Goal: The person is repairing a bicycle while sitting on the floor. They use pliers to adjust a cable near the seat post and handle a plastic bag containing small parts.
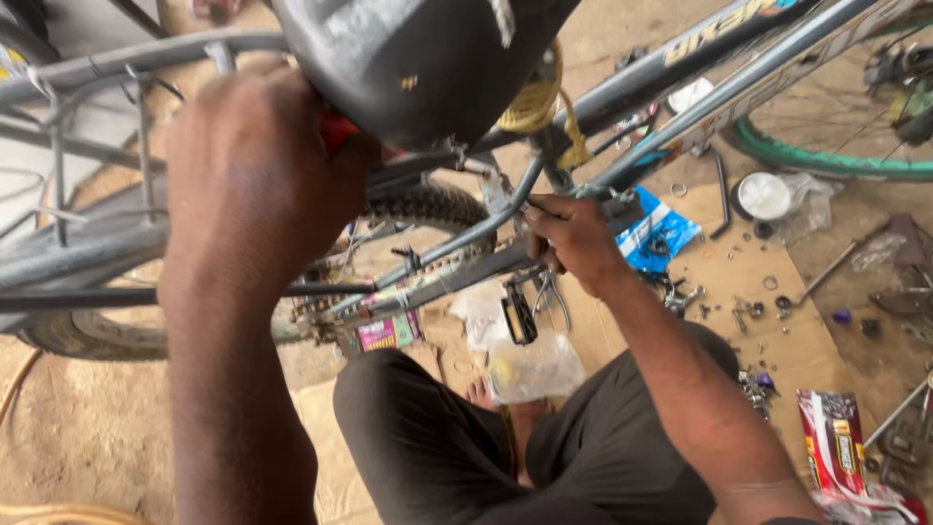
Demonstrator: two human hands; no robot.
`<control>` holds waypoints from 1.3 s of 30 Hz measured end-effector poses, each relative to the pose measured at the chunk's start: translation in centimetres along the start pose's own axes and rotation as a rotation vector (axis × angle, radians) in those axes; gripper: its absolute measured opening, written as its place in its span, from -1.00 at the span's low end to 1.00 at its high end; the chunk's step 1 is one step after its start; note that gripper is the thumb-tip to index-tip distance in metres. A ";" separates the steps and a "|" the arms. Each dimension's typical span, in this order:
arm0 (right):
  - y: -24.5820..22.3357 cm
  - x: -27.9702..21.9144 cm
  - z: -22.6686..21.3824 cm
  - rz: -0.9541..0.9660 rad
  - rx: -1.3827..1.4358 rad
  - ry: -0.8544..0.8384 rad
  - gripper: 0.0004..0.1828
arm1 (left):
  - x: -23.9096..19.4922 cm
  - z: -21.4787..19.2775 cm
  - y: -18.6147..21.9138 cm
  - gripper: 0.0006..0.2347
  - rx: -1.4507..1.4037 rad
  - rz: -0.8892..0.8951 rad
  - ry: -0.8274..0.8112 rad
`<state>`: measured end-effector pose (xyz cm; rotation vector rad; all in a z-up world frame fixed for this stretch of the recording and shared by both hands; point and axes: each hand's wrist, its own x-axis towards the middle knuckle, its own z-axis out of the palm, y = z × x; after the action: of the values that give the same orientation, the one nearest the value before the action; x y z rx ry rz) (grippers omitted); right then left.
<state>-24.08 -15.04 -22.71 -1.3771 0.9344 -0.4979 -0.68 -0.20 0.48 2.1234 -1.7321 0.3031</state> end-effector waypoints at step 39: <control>5.7 7.2 3.4 -1.049 -0.347 0.298 -0.84 | -0.4 0.6 -0.7 -0.77 -0.207 0.104 0.234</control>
<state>-18.56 -17.65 -30.38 -2.1154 0.4617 -1.4028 -0.08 0.03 -0.36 1.7806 -1.6623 0.3682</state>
